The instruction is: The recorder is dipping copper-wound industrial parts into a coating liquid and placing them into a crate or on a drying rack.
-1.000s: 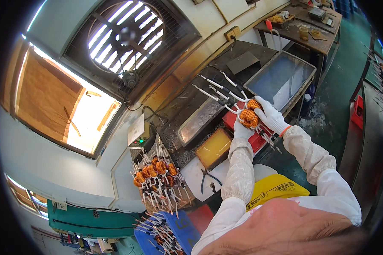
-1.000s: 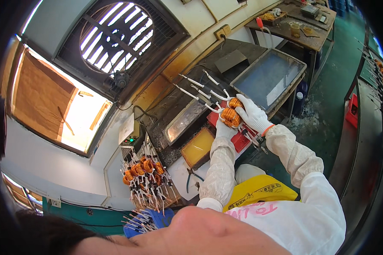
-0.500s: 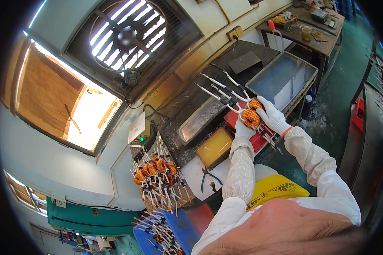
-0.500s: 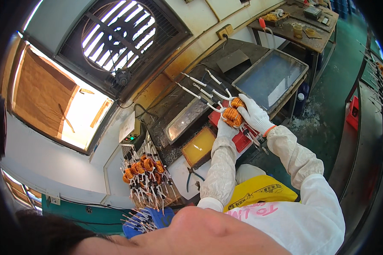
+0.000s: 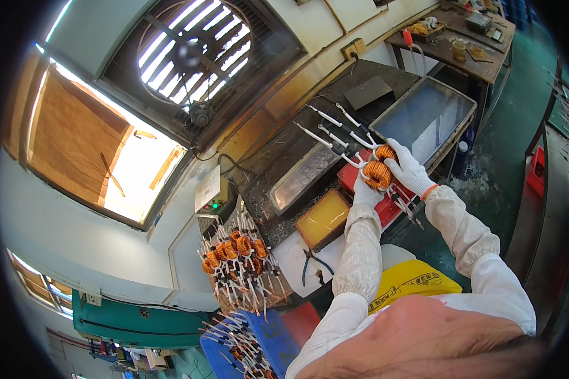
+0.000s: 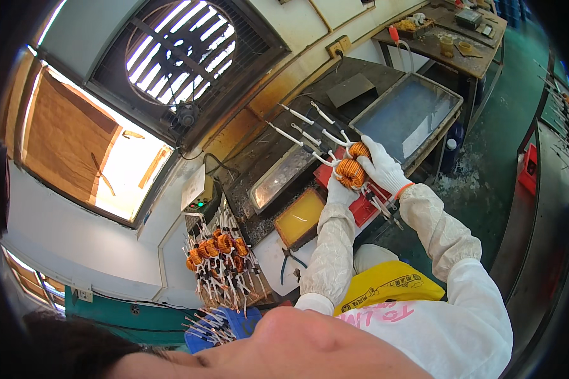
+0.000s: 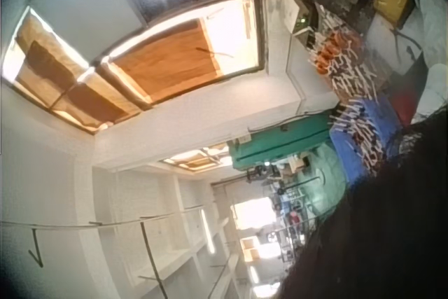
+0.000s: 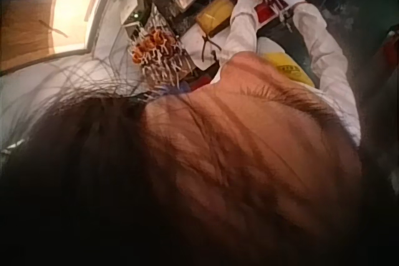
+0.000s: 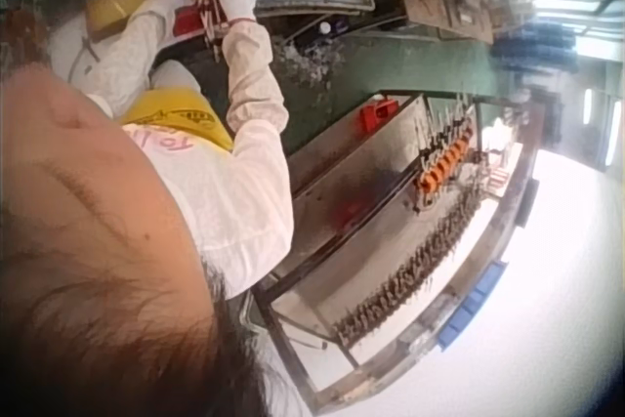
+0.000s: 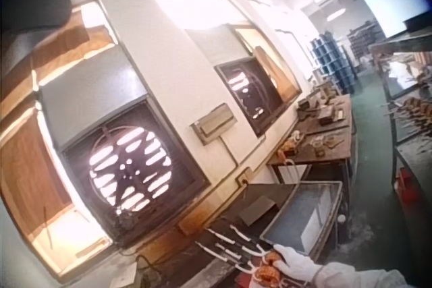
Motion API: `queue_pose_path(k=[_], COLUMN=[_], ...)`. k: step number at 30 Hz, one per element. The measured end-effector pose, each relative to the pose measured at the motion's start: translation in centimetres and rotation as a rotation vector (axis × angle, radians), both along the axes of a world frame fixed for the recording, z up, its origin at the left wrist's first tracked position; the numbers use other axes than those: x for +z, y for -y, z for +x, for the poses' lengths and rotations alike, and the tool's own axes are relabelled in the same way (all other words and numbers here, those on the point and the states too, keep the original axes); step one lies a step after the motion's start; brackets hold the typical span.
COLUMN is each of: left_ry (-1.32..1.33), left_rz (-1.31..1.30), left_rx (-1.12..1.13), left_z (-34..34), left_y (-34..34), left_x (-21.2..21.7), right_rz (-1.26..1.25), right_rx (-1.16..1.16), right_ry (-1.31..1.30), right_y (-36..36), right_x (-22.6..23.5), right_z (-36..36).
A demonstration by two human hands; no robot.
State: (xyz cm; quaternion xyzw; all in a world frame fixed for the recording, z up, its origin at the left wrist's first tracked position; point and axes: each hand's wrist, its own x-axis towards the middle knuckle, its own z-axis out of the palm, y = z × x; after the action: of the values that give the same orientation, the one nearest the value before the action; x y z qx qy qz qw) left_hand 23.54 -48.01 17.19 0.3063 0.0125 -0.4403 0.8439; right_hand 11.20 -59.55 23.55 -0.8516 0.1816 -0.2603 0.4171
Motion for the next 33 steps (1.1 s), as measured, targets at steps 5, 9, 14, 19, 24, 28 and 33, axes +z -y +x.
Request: queue_pose_path(k=[5,9,14,19,24,28,33], left_ry=[-0.022,-0.049,-0.054,-0.135,-0.096,-0.095,-0.198], left_rz=[-0.110,-0.215,-0.191,-0.201,-0.048,-0.085,-0.038], left_rx=[-0.004,-0.064,-0.056,0.064,0.053,0.048,0.119], left_z=[0.0,0.0,0.0,1.2,0.5,0.2,0.9], left_y=[-0.2,0.1,0.6,-0.3,0.2,0.3,0.5], left_x=[0.0,0.1,0.0,-0.6,-0.6,-0.3,-0.7], right_rz=[0.059,0.121,0.584,1.113,0.739,0.687,0.858], right_rx=[-0.018,-0.084,-0.025,0.115,-0.089,-0.154,-0.174], right_ry=[-0.090,0.061,0.222,0.399,0.221,0.095,0.117], right_y=[-0.3,0.8,6.1,8.0,11.6,10.1,8.7], right_x=[1.7,0.8,0.2,2.2,-1.6,-1.7,-2.5], right_z=[0.1,0.3,-1.0,-4.8,-9.1,-11.7,-12.7])
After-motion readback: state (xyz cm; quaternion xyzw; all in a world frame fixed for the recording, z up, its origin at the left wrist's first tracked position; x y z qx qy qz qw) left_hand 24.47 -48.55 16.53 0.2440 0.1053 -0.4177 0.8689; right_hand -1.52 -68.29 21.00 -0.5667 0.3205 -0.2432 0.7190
